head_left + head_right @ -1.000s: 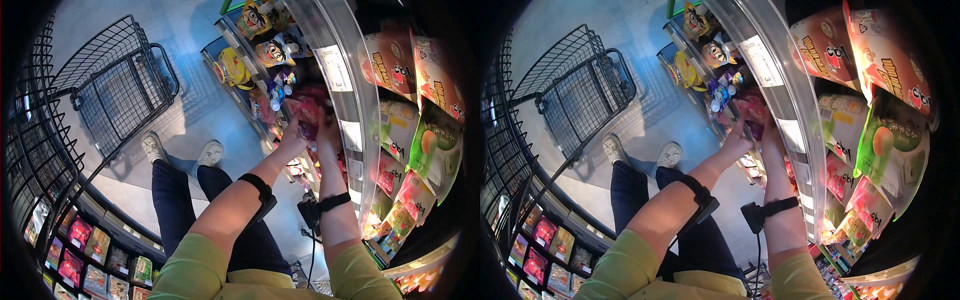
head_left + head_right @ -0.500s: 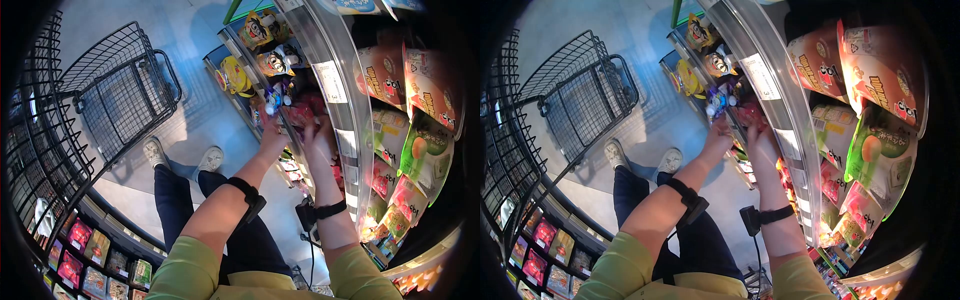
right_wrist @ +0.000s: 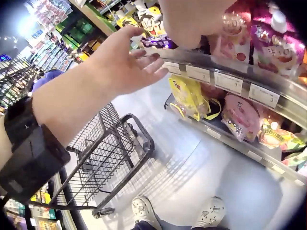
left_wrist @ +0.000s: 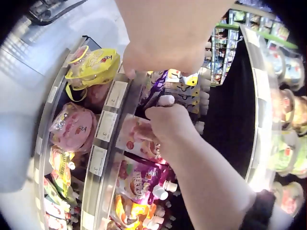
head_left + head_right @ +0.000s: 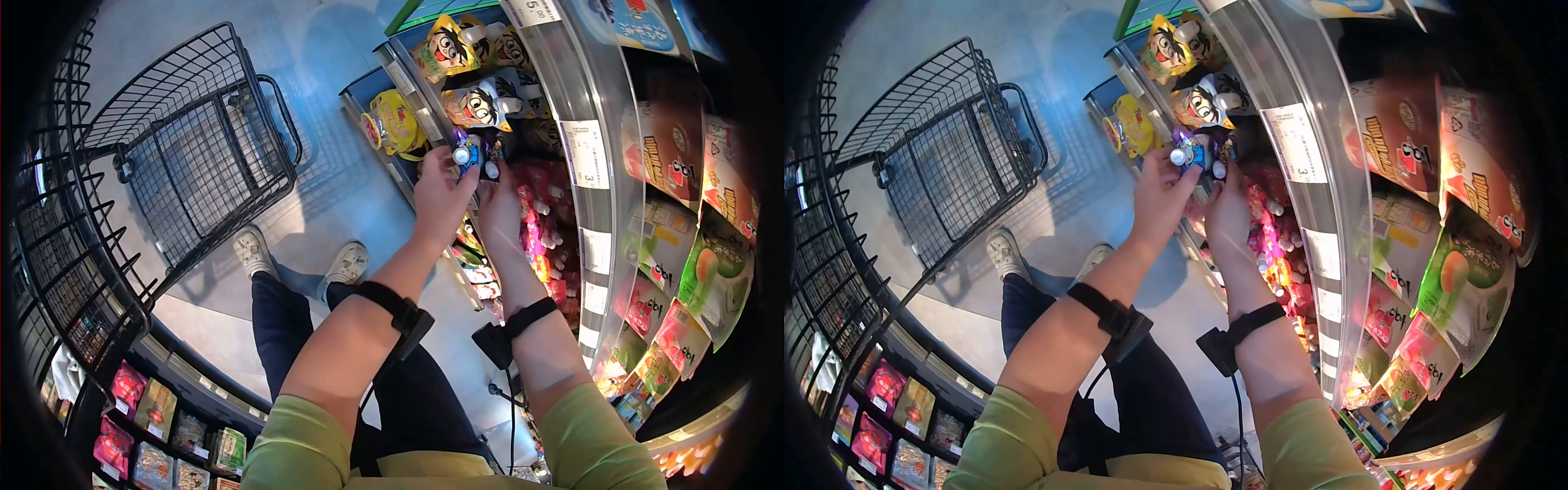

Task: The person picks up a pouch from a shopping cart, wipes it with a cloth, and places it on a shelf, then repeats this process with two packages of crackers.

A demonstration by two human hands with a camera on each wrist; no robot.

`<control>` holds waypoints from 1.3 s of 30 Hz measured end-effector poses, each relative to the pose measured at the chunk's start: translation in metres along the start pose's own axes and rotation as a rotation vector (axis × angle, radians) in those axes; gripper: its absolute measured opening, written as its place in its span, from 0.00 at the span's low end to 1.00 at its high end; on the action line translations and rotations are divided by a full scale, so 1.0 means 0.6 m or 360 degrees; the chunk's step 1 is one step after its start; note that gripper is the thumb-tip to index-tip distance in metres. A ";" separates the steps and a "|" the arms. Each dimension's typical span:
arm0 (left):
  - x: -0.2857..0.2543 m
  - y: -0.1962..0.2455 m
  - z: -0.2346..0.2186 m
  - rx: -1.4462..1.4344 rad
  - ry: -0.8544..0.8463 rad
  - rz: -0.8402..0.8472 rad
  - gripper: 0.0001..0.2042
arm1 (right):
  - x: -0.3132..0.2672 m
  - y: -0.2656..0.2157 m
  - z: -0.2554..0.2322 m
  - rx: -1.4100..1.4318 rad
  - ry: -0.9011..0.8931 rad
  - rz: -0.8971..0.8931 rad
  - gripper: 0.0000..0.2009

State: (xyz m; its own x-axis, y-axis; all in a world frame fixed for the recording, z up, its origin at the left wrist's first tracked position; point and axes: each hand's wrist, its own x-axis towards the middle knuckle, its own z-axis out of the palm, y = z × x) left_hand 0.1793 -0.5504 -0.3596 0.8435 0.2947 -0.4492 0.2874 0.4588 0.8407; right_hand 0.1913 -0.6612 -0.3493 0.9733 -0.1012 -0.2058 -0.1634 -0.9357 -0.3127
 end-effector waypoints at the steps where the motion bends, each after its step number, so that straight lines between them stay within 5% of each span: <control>1: 0.008 -0.004 0.004 0.0142 0.0002 -0.0020 0.18 | 0.002 -0.005 -0.007 0.0006 0.0015 0.0016 0.22; 4: 0.011 -0.006 0.010 0.0316 0.0023 -0.0079 0.12 | 0.004 -0.014 -0.024 -0.0062 0.0116 -0.0060 0.15; 6: 0.004 0.003 0.016 0.0355 0.0036 -0.0105 0.10 | 0.007 -0.024 -0.045 0.0015 -0.0006 0.0156 0.12; 8: -0.027 0.017 0.019 0.0557 0.0008 -0.0099 0.09 | 0.016 -0.017 -0.055 -0.0048 0.0204 0.0011 0.11; 11: -0.056 0.021 0.031 0.0414 0.0030 -0.0028 0.10 | 0.038 -0.038 -0.082 0.0752 0.0412 0.0573 0.13; 14: -0.065 0.015 0.045 0.0192 -0.0017 0.0011 0.11 | 0.087 0.079 -0.051 0.0455 0.0289 0.0475 0.13; 19: -0.063 0.000 0.056 0.0234 -0.0073 0.0037 0.11 | 0.098 0.096 -0.040 0.0727 0.0417 0.0511 0.15; 21: -0.062 -0.011 0.055 0.0487 -0.0016 0.0121 0.12 | 0.118 0.158 -0.013 0.0443 0.0555 0.0270 0.15; 22: -0.062 -0.008 0.055 0.0489 -0.0015 0.0119 0.12 | 0.112 0.127 -0.026 0.0443 0.0552 0.0271 0.15; 24: -0.063 -0.001 0.056 0.0447 -0.0070 0.0026 0.12 | 0.089 0.033 -0.068 0.1587 0.0496 0.0671 0.17; 25: -0.063 -0.006 0.058 0.0447 -0.0069 0.0025 0.12 | 0.086 0.051 -0.067 0.1587 0.0495 0.0672 0.17; 27: -0.058 -0.016 0.063 0.0314 -0.0092 0.0047 0.12 | 0.080 0.098 -0.067 0.0357 0.0290 0.0365 0.19; 30: -0.050 -0.015 0.070 0.0301 -0.0304 -0.0122 0.18 | -0.005 -0.012 -0.104 0.0630 0.0483 0.0064 0.19; 31: -0.050 -0.021 0.072 0.0301 -0.0304 -0.0120 0.18 | -0.018 -0.037 -0.119 0.0888 0.0276 0.0015 0.20; 33: -0.052 -0.031 0.075 0.0314 -0.0414 0.0458 0.25 | -0.023 -0.070 -0.138 0.0689 0.0002 0.0299 0.18; 35: -0.055 -0.029 0.071 0.0353 -0.0490 0.0435 0.27 | -0.006 -0.067 -0.137 0.0508 -0.0158 0.0490 0.18; 37: -0.057 -0.035 0.066 0.0386 -0.0563 0.0416 0.28 | 0.019 -0.041 -0.112 -0.0064 0.0277 0.0313 0.15; 39: -0.067 -0.054 0.054 0.0545 -0.0469 0.0385 0.26 | 0.039 0.014 -0.078 -0.0011 0.0369 0.0180 0.13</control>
State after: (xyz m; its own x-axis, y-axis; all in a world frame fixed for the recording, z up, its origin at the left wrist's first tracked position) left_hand 0.1509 -0.6045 -0.3587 0.9821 0.0872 -0.1667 0.1587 0.0914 0.9831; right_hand 0.2204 -0.6870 -0.3136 0.9600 -0.2791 -0.0207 -0.2728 -0.9163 -0.2933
